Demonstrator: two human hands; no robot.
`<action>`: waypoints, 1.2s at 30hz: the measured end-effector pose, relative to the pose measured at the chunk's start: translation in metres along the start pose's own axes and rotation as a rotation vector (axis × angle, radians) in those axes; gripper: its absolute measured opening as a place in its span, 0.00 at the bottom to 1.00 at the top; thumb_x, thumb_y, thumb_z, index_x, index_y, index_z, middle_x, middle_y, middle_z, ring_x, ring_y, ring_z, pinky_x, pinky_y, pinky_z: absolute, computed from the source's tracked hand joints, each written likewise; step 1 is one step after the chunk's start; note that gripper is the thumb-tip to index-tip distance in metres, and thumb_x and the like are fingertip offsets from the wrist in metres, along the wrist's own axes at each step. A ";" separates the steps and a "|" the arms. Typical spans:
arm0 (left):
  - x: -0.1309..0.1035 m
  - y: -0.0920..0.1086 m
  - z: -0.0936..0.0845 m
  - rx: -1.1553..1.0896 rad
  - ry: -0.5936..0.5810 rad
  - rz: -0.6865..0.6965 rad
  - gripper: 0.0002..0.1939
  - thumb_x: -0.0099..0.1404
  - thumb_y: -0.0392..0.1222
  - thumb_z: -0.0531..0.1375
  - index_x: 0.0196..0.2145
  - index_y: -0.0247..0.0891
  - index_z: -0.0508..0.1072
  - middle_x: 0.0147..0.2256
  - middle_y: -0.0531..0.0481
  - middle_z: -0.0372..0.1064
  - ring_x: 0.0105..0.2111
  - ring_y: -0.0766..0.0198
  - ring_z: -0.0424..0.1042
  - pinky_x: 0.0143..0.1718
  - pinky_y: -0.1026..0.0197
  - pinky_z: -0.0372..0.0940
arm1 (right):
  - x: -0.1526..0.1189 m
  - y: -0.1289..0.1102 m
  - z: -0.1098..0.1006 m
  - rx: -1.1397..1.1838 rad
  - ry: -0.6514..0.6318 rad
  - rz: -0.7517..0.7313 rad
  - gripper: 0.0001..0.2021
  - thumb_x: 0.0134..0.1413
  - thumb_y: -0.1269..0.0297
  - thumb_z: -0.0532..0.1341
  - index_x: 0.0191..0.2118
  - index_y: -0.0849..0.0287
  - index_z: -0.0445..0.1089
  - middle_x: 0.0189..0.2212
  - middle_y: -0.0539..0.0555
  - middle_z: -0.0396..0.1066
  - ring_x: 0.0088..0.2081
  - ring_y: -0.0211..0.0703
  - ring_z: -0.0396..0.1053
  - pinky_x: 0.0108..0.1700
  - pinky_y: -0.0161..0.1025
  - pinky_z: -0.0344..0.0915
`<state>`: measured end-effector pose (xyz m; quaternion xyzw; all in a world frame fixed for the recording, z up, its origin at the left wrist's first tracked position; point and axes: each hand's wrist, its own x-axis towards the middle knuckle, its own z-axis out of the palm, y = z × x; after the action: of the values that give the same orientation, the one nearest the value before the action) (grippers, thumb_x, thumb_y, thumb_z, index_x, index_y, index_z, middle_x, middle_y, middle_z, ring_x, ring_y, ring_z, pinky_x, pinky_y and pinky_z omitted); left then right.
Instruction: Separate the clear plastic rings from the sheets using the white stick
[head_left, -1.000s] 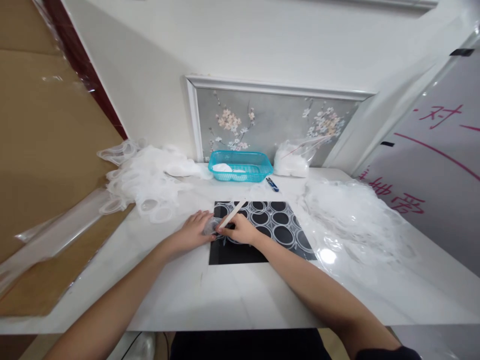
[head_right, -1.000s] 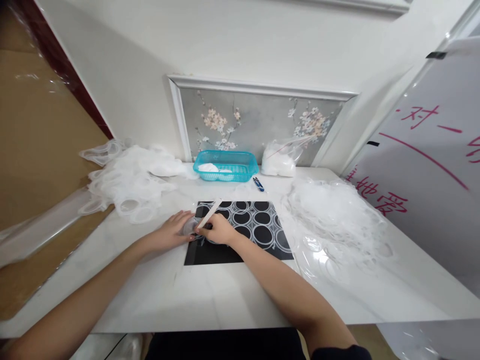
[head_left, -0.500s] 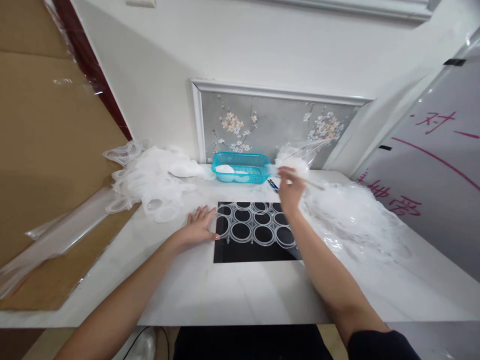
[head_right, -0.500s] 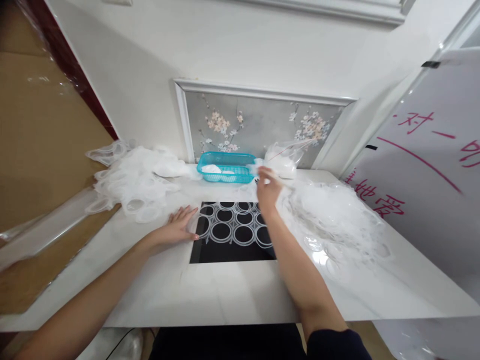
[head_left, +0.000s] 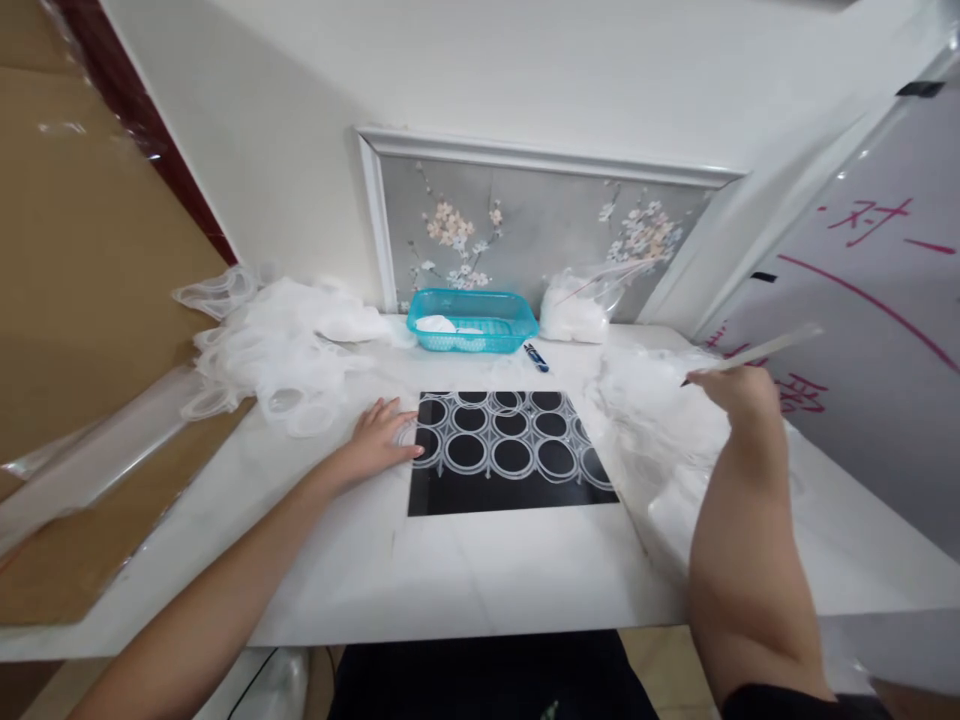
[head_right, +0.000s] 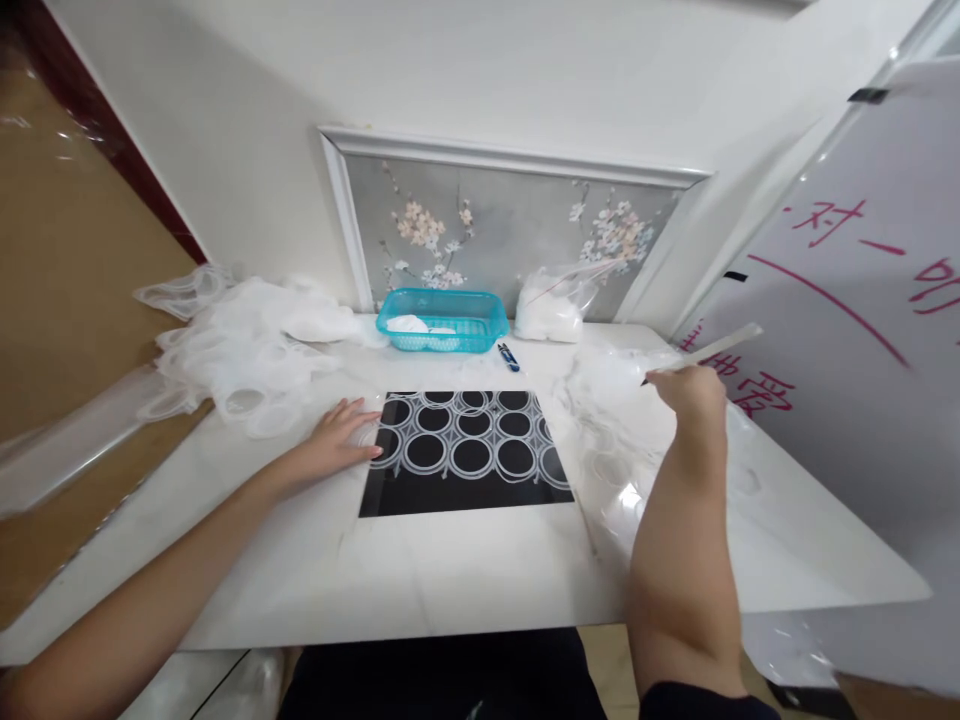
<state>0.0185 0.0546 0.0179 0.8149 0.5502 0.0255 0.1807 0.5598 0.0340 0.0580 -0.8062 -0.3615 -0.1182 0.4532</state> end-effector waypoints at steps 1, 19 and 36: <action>0.001 -0.001 0.000 0.006 0.010 0.004 0.35 0.63 0.58 0.60 0.63 0.41 0.64 0.70 0.39 0.44 0.70 0.37 0.36 0.67 0.37 0.41 | -0.004 -0.005 -0.004 -0.025 0.012 0.042 0.17 0.30 0.72 0.73 0.09 0.56 0.65 0.16 0.64 0.70 0.29 0.58 0.72 0.33 0.51 0.59; -0.028 0.050 0.041 0.280 0.267 0.365 0.24 0.71 0.50 0.56 0.57 0.29 0.68 0.57 0.31 0.69 0.58 0.45 0.69 0.59 0.44 0.63 | -0.260 -0.210 0.109 0.695 -1.099 -0.552 0.08 0.57 0.71 0.62 0.29 0.60 0.78 0.31 0.53 0.80 0.34 0.43 0.78 0.38 0.34 0.69; -0.025 0.045 0.046 0.182 0.246 0.328 0.26 0.73 0.52 0.53 0.60 0.32 0.66 0.62 0.33 0.62 0.63 0.42 0.60 0.63 0.42 0.58 | -0.257 -0.204 0.104 0.603 -1.040 -0.569 0.07 0.58 0.71 0.61 0.34 0.58 0.77 0.35 0.55 0.81 0.38 0.46 0.78 0.44 0.39 0.71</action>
<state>0.0599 0.0049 -0.0065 0.8972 0.4281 0.1037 0.0313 0.2217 0.0634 -0.0018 -0.4692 -0.7490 0.2775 0.3766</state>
